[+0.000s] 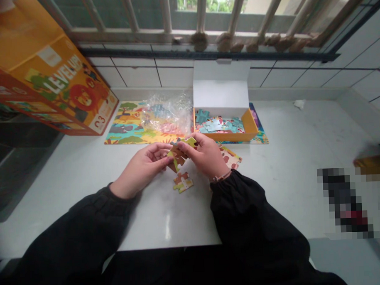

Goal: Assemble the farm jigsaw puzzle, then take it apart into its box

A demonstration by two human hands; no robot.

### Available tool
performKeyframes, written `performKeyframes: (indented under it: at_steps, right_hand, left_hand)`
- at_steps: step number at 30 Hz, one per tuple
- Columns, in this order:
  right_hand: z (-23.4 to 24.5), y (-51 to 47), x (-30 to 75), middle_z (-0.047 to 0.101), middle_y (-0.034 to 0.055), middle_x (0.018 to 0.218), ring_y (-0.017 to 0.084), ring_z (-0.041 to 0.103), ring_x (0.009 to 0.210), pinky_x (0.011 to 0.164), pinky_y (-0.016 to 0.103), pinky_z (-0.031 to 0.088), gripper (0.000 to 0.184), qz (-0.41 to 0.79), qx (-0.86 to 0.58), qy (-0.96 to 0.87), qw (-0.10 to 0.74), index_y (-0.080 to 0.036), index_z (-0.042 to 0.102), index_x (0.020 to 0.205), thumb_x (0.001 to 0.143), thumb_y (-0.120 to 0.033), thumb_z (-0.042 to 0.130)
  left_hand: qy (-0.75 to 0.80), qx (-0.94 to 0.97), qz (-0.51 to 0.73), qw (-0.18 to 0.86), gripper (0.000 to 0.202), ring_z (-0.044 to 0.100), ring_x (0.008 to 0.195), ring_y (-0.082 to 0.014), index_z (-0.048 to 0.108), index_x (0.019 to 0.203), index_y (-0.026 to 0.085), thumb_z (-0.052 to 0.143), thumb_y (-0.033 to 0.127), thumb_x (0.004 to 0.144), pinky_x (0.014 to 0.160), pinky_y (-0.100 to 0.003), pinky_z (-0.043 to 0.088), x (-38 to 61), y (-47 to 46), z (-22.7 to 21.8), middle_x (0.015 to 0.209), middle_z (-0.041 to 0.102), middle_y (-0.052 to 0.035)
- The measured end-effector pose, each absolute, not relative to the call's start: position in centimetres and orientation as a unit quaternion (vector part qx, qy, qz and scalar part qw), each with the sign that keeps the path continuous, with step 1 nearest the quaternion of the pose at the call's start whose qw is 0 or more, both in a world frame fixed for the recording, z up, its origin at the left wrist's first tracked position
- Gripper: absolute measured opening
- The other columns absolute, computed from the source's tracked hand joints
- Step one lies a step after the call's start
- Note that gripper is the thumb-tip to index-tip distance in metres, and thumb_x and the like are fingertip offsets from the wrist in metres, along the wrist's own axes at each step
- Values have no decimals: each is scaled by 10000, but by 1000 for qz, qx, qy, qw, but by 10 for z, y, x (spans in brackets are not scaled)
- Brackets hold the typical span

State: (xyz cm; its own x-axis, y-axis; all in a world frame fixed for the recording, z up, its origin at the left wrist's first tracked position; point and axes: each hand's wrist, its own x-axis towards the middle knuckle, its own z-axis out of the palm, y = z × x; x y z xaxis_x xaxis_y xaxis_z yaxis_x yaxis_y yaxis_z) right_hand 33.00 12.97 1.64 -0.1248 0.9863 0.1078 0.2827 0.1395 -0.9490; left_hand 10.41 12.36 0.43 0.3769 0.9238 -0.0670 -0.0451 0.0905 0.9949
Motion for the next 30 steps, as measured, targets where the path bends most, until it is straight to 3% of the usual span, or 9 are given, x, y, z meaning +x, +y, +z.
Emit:
performKeyframes:
  at_steps: [5,9,15,18,24,26,28,30]
  right_hand:
    - [13,128,327,646,-5,789,161,572,655,629,315,452,538,485,-480,-569,459,-250,643,968,937,-779,734]
    - [12,129,325,629,-13,792,157,554,669,631,300,440,557,519,-457,-581,430,-242,632,966,960,-796,682]
    - [7,129,319,689,26,916,201,602,801,727,315,424,386,301,-528,-710,356,-232,626,1018,1032,-618,650]
    - [5,127,315,695,20,950,200,617,808,746,316,427,342,290,-524,-722,346,-234,624,1094,1023,-563,681]
    - [7,128,317,690,50,995,212,656,924,831,332,470,435,308,-470,-757,333,-231,609,1059,1181,-533,321]
    - [11,128,327,698,69,1059,221,664,977,870,342,484,367,274,-487,-770,309,-220,631,1115,1167,-513,416]
    - [17,127,341,698,75,1115,231,670,982,870,349,496,315,240,-507,-791,245,-216,663,1171,1072,-515,661]
    - [22,123,352,687,64,1169,229,678,955,842,347,514,459,242,-491,-822,155,-240,698,1209,899,-518,891]
  left_hand:
    - [377,552,359,652,435,792,857,-200,730,1227,176,913,382,891,713,-279,573,104,123,4,1064,833,-93]
    - [395,544,379,635,388,795,877,-190,738,1216,167,861,412,941,789,-294,603,103,124,-1,1070,825,-89]
    - [403,473,418,663,447,781,1016,-196,735,1285,190,829,486,963,891,-330,658,105,123,-5,1222,795,-93]
    - [381,470,411,683,511,788,1046,-203,714,1303,196,911,439,899,945,-343,653,108,121,-2,1197,805,-86]
    - [403,476,412,665,512,778,868,-166,721,1266,170,943,379,855,830,-294,643,110,122,-2,1025,811,-57]
    - [430,439,452,646,501,767,835,-146,707,1238,172,948,360,841,801,-266,635,108,126,-5,1000,804,-41]
    - [456,401,498,620,496,750,801,-129,690,1212,181,954,329,819,773,-243,626,105,131,-8,951,787,-15]
    - [476,376,525,597,471,736,787,-121,679,1188,185,945,295,815,749,-229,621,102,135,-10,903,757,5]
